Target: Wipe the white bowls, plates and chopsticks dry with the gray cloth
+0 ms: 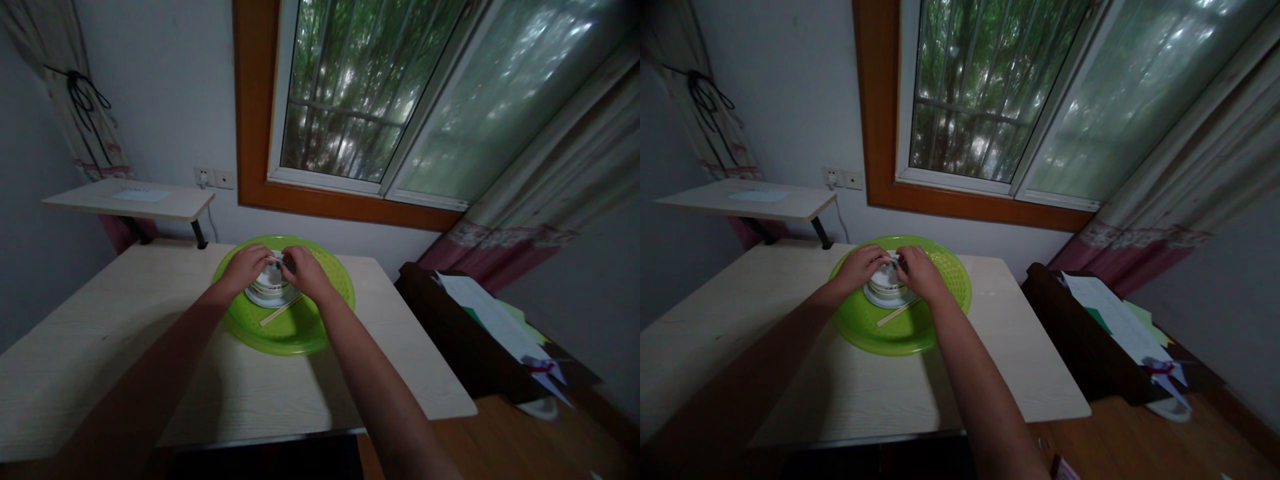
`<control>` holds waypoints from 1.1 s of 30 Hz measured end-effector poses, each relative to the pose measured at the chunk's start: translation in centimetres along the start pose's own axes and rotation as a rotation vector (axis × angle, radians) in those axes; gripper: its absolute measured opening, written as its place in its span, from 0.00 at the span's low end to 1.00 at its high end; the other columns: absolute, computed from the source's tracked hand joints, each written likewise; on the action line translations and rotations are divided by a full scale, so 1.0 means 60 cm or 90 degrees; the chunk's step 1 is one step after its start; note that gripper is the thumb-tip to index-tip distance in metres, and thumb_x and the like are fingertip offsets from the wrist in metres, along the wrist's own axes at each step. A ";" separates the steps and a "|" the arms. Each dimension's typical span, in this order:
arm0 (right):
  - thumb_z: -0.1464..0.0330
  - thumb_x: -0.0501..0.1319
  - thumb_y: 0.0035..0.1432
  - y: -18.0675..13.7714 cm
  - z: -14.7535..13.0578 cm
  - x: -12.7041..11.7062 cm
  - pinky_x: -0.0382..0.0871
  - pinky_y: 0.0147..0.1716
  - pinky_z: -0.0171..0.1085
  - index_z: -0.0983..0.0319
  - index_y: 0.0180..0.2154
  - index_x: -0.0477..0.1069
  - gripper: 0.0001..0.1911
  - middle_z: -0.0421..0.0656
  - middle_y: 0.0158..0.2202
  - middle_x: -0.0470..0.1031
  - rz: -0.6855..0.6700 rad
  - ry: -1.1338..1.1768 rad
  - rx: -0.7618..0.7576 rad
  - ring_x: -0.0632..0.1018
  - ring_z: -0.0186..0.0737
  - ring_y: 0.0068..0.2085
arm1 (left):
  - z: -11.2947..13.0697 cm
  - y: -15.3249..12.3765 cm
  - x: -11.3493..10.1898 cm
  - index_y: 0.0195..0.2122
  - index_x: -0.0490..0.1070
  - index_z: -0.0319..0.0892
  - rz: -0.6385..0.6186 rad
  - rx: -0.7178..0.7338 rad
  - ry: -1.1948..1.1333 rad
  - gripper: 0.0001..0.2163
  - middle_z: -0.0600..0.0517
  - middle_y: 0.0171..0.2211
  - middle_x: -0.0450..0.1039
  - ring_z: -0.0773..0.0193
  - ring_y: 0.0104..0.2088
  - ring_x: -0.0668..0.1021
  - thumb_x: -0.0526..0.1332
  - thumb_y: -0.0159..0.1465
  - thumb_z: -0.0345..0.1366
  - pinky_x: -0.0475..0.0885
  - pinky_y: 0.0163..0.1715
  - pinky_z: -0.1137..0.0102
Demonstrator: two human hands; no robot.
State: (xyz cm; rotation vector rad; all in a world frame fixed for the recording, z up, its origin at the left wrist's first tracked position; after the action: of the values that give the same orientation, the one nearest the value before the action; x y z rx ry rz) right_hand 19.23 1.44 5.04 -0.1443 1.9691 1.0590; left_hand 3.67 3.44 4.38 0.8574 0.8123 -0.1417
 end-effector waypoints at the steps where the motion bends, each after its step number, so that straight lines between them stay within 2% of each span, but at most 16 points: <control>1: 0.72 0.61 0.59 0.000 0.000 0.000 0.66 0.43 0.39 0.61 0.46 0.67 0.12 0.46 0.40 0.73 0.001 0.001 0.001 0.72 0.43 0.41 | 0.001 0.000 0.000 0.36 0.74 0.43 -0.001 -0.001 -0.006 0.09 0.49 0.36 0.76 0.58 0.40 0.76 0.56 0.68 0.38 0.69 0.42 0.64; 5: 0.72 0.61 0.58 0.000 0.009 0.002 0.65 0.42 0.39 0.61 0.44 0.67 0.12 0.45 0.40 0.73 0.004 -0.011 0.027 0.72 0.42 0.40 | -0.004 -0.001 -0.002 0.35 0.74 0.42 0.020 -0.023 -0.004 0.09 0.49 0.36 0.75 0.58 0.40 0.76 0.55 0.68 0.37 0.69 0.42 0.64; 15: 0.75 0.62 0.52 -0.007 0.053 0.008 0.63 0.38 0.38 0.61 0.43 0.65 0.15 0.44 0.36 0.72 -0.016 -0.079 0.120 0.70 0.42 0.38 | -0.028 -0.006 -0.038 0.36 0.69 0.43 0.182 -0.123 -0.011 0.07 0.49 0.37 0.71 0.58 0.42 0.73 0.53 0.68 0.35 0.68 0.44 0.64; 18: 0.76 0.61 0.51 -0.010 0.058 0.005 0.63 0.38 0.38 0.61 0.43 0.65 0.16 0.44 0.36 0.72 -0.014 -0.083 0.138 0.70 0.42 0.38 | -0.033 -0.009 -0.042 0.36 0.69 0.44 0.203 -0.138 -0.004 0.06 0.49 0.38 0.70 0.58 0.42 0.73 0.53 0.68 0.35 0.68 0.44 0.64; 25: 0.76 0.61 0.52 -0.011 0.058 0.006 0.64 0.38 0.37 0.62 0.44 0.65 0.16 0.44 0.37 0.72 -0.008 -0.011 0.103 0.71 0.41 0.38 | -0.030 -0.006 -0.034 0.36 0.69 0.43 0.168 -0.109 -0.037 0.06 0.50 0.36 0.70 0.60 0.38 0.73 0.53 0.67 0.34 0.68 0.40 0.65; 28: 0.74 0.62 0.53 -0.008 0.049 0.007 0.65 0.38 0.37 0.61 0.43 0.65 0.14 0.44 0.37 0.72 -0.006 0.015 0.079 0.71 0.40 0.37 | -0.025 -0.004 -0.026 0.36 0.69 0.43 0.133 -0.103 -0.050 0.07 0.50 0.35 0.70 0.60 0.36 0.73 0.53 0.68 0.35 0.69 0.38 0.65; 33: 0.71 0.61 0.57 -0.002 0.022 0.001 0.67 0.40 0.38 0.61 0.41 0.67 0.08 0.44 0.38 0.72 0.015 0.051 0.036 0.72 0.41 0.39 | -0.016 -0.003 -0.012 0.36 0.71 0.43 0.066 -0.081 -0.060 0.08 0.50 0.35 0.73 0.60 0.38 0.75 0.54 0.67 0.36 0.69 0.41 0.65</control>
State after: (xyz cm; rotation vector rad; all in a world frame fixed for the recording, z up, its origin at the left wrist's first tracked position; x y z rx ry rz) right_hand 20.08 2.31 4.59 -0.1348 2.0760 1.0262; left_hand 2.56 3.84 4.39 0.7656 0.6797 -0.0392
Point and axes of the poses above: each hand's wrist, its own y-axis towards the middle knuckle, its own x-axis out of the palm, z = x × y, the point moved 6 cm from there along y, towards the middle knuckle
